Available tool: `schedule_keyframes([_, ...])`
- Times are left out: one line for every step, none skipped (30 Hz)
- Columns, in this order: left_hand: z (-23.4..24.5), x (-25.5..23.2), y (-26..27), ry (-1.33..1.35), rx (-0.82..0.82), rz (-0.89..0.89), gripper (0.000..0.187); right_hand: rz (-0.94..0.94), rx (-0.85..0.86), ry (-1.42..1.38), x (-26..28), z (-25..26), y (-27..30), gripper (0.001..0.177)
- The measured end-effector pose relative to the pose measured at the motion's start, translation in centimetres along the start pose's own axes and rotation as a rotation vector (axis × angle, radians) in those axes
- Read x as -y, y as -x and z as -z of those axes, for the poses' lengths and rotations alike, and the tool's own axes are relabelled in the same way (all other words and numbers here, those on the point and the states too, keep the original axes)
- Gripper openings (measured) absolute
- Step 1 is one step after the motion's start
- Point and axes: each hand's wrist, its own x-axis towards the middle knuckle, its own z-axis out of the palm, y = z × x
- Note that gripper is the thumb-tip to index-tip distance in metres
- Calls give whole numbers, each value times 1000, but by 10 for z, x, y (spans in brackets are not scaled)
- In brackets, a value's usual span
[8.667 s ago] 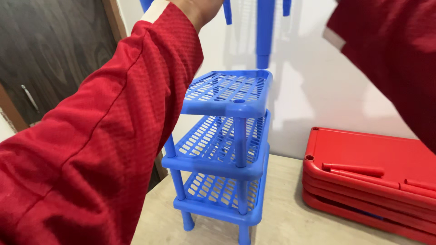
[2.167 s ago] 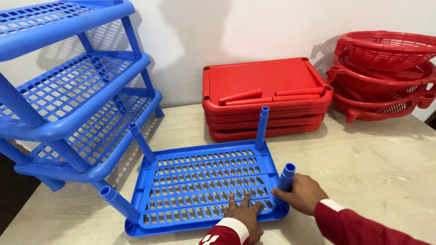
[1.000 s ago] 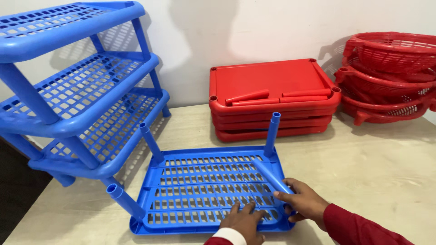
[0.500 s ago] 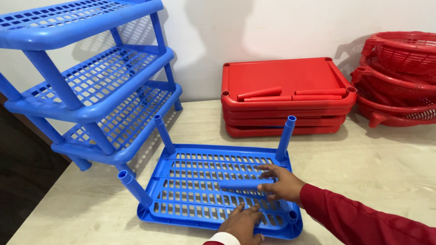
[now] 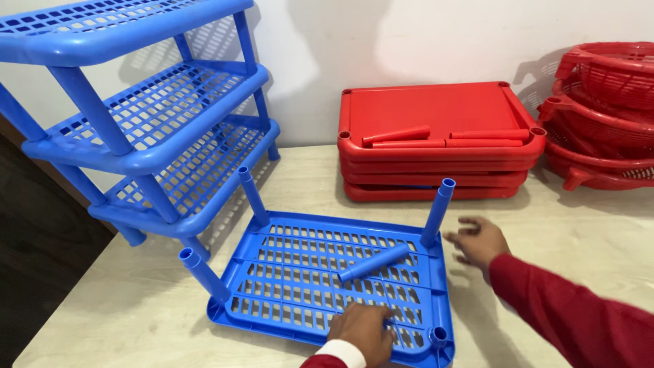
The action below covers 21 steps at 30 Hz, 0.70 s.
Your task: The person disassembles a red plastic stool by removing its legs and stacking it with other stools. Then, the person disassembles a blue three-tier plastic rack by removing its shelves and legs, stacks the parts, and reassembles the rack by inserting the legs and shelves back into place.
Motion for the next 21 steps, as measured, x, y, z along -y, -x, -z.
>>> schedule_keyframes([3,-4,-1,20,-31,15,47,42,-8,48,8,-2,-6,66])
schedule_keyframes([4,-6,-3,40,-62,30,48,85,-16,95,18,-5,-10,69])
schedule_keyframes([6,-7,-5,50,-105,-9,50,127,-23,143,27,-8,-12,73])
schedule_keyframes([8,-8,-8,61,-148,-49,51,132,-12,231,35,-11,-13,75])
schedule_keyframes([9,-8,-12,71,-190,-89,53,137,-1,318,42,-14,-11,77])
schedule_keyframes([11,-9,-16,63,-163,-108,55,142,10,406,49,-16,-8,80])
schedule_keyframes([12,-11,-20,58,-138,-123,57,168,5,492,56,-17,-4,73])
schedule_keyframes([13,-13,-23,53,-113,-139,60,194,1,577,62,-17,0,68])
schedule_keyframes([14,-15,-26,16,-41,-72,61,220,-3,663,68,-19,5,67])
schedule_keyframes([16,-17,-29,-19,30,-5,63,165,-13,681,75,-22,8,66])
schedule_keyframes([16,-19,-31,-57,103,61,65,108,-24,698,81,-24,9,66])
schedule_keyframes([17,-19,-31,-108,147,72,67,51,-35,715,86,-28,10,69])
schedule_keyframes([18,-20,-32,-158,190,83,70,46,-37,727,90,-30,10,68])
schedule_keyframes([18,-22,-34,-208,233,94,72,42,-38,738,93,-32,9,67])
schedule_keyframes([18,-22,-34,-215,236,91,72,37,-40,750,93,-33,8,66])
schedule_keyframes([18,-21,-35,-223,239,89,73,89,-24,743,92,-33,7,61])
schedule_keyframes([17,-20,-35,-230,241,86,73,140,-9,736,90,-31,5,55])
schedule_keyframes([17,-18,-36,-233,241,86,73,192,7,728,87,-29,3,49])
schedule_keyframes([16,-18,-37,-234,236,89,73,204,26,710,84,-27,0,46])
schedule_keyframes([16,-18,-38,-235,231,92,73,216,45,693,81,-25,-4,42])
schedule_keyframes([17,-17,-39,-240,235,91,74,220,58,672,77,-23,-7,39])
